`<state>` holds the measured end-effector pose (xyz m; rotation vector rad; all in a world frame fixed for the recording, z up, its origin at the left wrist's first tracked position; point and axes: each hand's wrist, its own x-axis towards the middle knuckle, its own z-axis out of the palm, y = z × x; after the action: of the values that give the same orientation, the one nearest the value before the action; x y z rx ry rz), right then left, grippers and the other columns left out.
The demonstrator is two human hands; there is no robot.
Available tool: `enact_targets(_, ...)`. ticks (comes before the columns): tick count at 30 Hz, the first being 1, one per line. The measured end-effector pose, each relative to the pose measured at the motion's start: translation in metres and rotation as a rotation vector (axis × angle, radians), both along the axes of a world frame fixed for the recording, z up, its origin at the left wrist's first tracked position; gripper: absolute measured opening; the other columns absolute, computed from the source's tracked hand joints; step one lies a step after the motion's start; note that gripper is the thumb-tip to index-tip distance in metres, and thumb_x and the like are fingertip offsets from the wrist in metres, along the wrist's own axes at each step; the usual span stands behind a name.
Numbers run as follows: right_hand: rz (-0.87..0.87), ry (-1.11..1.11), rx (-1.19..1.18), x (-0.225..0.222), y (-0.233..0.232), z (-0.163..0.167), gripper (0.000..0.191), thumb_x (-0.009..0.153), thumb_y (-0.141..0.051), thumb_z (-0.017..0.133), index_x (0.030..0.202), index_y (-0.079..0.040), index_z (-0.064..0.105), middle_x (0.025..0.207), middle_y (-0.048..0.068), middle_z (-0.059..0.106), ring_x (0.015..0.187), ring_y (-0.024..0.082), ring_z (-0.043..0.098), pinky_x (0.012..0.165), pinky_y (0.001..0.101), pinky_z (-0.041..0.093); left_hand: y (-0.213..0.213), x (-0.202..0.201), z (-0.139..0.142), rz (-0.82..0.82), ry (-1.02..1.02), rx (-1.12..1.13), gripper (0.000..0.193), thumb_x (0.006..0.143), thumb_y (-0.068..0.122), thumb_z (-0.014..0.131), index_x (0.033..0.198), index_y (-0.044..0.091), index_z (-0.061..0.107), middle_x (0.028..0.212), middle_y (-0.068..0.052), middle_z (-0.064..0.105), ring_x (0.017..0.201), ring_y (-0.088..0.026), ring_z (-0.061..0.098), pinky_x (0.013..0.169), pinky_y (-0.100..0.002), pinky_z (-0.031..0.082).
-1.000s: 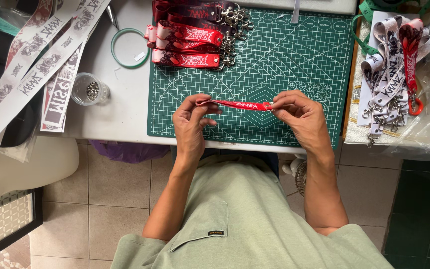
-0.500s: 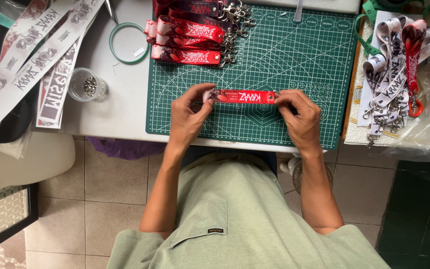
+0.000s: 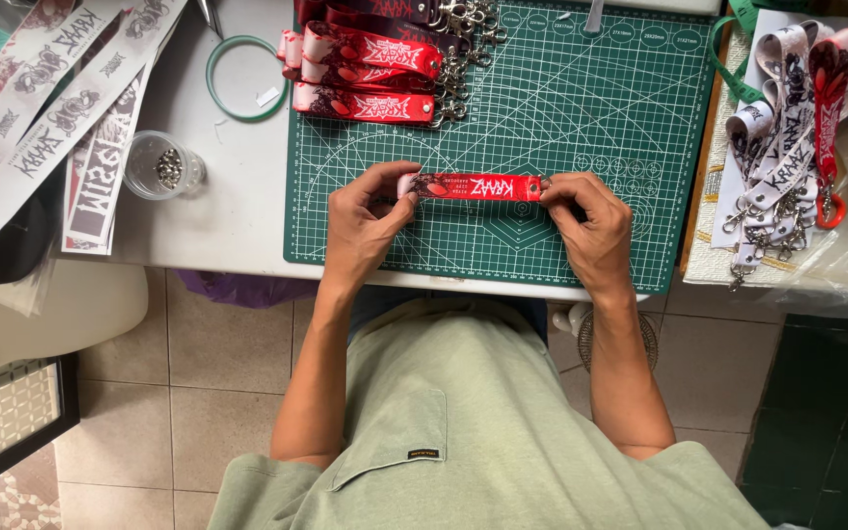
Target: The person assembles lanyards by attaching metal clips to the ends of red and white printed straps. They handle each lanyard one at a time, thread the clip through the strap loop, and place the finished lanyards in a pile on the cutting mat.
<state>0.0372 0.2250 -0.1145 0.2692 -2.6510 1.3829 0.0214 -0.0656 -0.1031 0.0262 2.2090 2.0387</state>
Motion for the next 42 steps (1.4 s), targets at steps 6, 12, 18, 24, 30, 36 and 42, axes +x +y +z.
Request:
enact_targets(6,-0.01,-0.024,-0.044,-0.001,0.0,0.0,0.016,0.096,0.007,0.069,0.102,-0.007,0.072,0.107,0.005,0.074,0.088,0.011,0.071,0.072,0.0233,0.059,-0.002,0.001,0.0,-0.004,-0.026,0.018,0.029,0.096,0.005,0.072,0.124,0.004,0.071,0.095,-0.003,0.076,0.079,-0.004,0.068,0.071,-0.019,0.058)
enact_targets(12,-0.034,-0.024,-0.063,-0.005,0.0,0.002,0.014,0.096,0.007,0.07,0.101,-0.006,0.072,0.109,0.004,0.074,0.084,0.009,0.067,0.071,0.0224,0.056,-0.003,-0.001,0.0,-0.015,-0.014,0.029,0.029,0.095,0.006,0.073,0.124,0.004,0.071,0.096,-0.003,0.077,0.083,-0.004,0.069,0.074,-0.019,0.058)
enact_targets(18,-0.05,-0.012,-0.07,-0.007,-0.001,0.003,0.014,0.095,0.007,0.07,0.101,-0.006,0.072,0.109,0.005,0.074,0.085,0.01,0.067,0.072,0.0233,0.056,-0.001,-0.003,-0.001,-0.016,0.024,0.015,0.029,0.095,0.006,0.072,0.124,0.005,0.071,0.097,-0.002,0.077,0.082,-0.005,0.069,0.074,-0.02,0.058)
enact_targets(24,-0.026,0.043,-0.059,-0.012,-0.002,0.004,0.015,0.095,0.008,0.068,0.1,-0.006,0.072,0.11,0.005,0.074,0.088,0.012,0.071,0.075,0.0246,0.059,0.0,-0.005,-0.002,-0.004,0.069,0.02,0.028,0.095,0.007,0.071,0.123,0.004,0.071,0.097,-0.003,0.077,0.083,-0.006,0.069,0.075,-0.021,0.058)
enact_targets(30,-0.02,0.1,-0.062,-0.012,-0.003,0.007,0.014,0.095,0.007,0.068,0.1,-0.005,0.071,0.109,0.006,0.074,0.088,0.013,0.071,0.074,0.0255,0.058,0.002,-0.007,-0.005,-0.005,0.132,0.043,0.027,0.096,0.007,0.07,0.123,0.003,0.071,0.1,-0.004,0.077,0.085,-0.006,0.07,0.077,-0.021,0.059)
enact_targets(36,-0.03,0.147,-0.049,-0.015,-0.006,0.012,0.01,0.096,0.005,0.07,0.099,-0.005,0.071,0.105,0.005,0.074,0.082,0.011,0.068,0.069,0.0253,0.056,0.004,-0.008,0.001,0.005,0.175,0.019,0.027,0.096,0.007,0.07,0.123,0.003,0.071,0.099,-0.003,0.077,0.084,-0.005,0.07,0.074,-0.021,0.059)
enact_targets(42,-0.01,0.173,-0.045,-0.02,-0.01,0.019,0.01,0.097,0.005,0.069,0.1,-0.004,0.071,0.103,0.004,0.073,0.081,0.012,0.069,0.068,0.0248,0.057,0.006,-0.008,0.009,0.018,0.211,0.001,0.028,0.096,0.007,0.07,0.124,0.004,0.072,0.096,-0.003,0.077,0.082,-0.005,0.068,0.071,-0.02,0.057)
